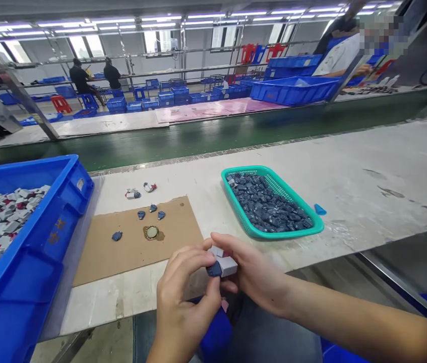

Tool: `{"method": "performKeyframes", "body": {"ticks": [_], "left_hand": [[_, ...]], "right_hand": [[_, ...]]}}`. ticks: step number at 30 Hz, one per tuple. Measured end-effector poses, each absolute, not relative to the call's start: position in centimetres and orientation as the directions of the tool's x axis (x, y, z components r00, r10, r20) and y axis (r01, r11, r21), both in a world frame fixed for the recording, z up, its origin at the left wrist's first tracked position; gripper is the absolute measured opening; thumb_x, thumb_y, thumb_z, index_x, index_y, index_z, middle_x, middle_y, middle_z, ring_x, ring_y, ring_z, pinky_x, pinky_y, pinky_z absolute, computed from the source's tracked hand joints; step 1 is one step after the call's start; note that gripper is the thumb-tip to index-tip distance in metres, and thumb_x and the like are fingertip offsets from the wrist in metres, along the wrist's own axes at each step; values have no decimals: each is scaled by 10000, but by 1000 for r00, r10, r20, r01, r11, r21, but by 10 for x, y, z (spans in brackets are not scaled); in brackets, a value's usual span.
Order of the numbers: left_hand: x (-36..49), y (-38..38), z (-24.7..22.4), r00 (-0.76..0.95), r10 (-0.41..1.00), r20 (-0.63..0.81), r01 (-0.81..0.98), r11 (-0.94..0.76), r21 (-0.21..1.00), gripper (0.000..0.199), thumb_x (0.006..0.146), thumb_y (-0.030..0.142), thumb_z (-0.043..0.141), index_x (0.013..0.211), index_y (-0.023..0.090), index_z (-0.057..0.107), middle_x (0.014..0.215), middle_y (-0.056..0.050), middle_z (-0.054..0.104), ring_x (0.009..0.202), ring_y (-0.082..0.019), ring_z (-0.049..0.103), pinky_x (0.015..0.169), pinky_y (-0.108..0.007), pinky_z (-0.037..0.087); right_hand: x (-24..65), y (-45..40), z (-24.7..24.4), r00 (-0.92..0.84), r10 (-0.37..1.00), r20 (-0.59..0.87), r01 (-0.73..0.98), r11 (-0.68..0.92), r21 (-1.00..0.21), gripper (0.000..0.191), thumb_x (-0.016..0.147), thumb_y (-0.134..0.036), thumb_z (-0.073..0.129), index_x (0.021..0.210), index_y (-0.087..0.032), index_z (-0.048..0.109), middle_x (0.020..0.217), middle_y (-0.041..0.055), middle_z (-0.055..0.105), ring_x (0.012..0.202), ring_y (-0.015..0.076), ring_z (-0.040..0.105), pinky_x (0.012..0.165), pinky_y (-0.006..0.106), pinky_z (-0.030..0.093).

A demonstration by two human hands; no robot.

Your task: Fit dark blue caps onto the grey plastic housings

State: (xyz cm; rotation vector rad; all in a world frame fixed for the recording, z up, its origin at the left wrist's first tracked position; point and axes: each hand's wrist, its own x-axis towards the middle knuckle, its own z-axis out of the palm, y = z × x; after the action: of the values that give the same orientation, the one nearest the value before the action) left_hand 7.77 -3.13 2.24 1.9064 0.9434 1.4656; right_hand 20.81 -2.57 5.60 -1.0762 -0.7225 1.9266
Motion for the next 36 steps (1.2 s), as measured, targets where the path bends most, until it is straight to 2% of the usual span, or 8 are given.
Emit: {"method": "performKeyframes", "body": {"ticks": [10,17,19,22,25,28,31,36], "left_hand": [[68,-22,13,-31,924,381,232,-364,902,152,743,229,622,893,254,610,898,-8,644,784,-135,610,659,-222,510],[65,-16,10,-58,968,245,210,-228,951,155,750,296,615,887,226,629,856,-17,680,708,-133,624,646,-238,518],[65,-13,7,-10,980,197,243,-189,952,193,772,297,586,947,221,613,931,-36,668,769,-149,622,685,-263,514],[63,-7,0,69,981,179,301,-192,934,234,814,282,520,1033,217,572,1035,-64,629,908,-184,596,725,-295,502],[58,2,-5,138,968,207,317,-242,917,254,846,278,456,1081,215,524,1080,-81,597,991,-198,562,717,-299,505],[51,15,2,178,948,265,379,-314,871,289,864,289,413,1133,209,484,1116,-84,574,1032,-203,529,792,-344,484],[49,31,21,197,924,327,443,-382,811,301,875,292,386,1140,190,486,1136,-80,571,1058,-207,501,868,-374,432],[70,56,39,389,842,373,436,-525,731,303,892,311,339,1073,174,539,1085,-48,611,1054,-181,494,917,-316,375]], "right_hand": [[211,-22,45,-419,888,-191,-103,-255,-961,385,784,-440,542,1071,-208,434,687,-24,500,501,81,479,445,189,394],[207,-14,38,-374,924,-78,76,-54,-996,147,858,-317,439,944,-201,465,805,3,505,628,93,485,555,196,410],[210,-6,37,-324,945,-47,231,31,-973,126,859,-300,410,874,-189,467,757,2,498,638,110,478,556,208,393],[215,12,36,-274,962,5,614,178,-769,114,830,-257,416,745,-181,427,663,-3,493,604,131,464,525,225,329],[217,30,34,-329,944,-32,838,276,-470,68,824,-228,404,829,-172,443,667,8,549,591,146,502,514,232,308],[214,40,32,-407,911,-75,888,374,-268,161,834,-223,384,956,-145,456,711,38,605,616,175,560,505,240,313],[208,42,30,-456,887,-79,879,435,-195,204,819,-223,400,970,-119,489,719,64,623,585,195,571,487,258,308],[206,44,10,-616,784,80,783,620,-41,234,819,-210,416,961,-114,576,838,113,640,708,213,592,543,280,389]]}}
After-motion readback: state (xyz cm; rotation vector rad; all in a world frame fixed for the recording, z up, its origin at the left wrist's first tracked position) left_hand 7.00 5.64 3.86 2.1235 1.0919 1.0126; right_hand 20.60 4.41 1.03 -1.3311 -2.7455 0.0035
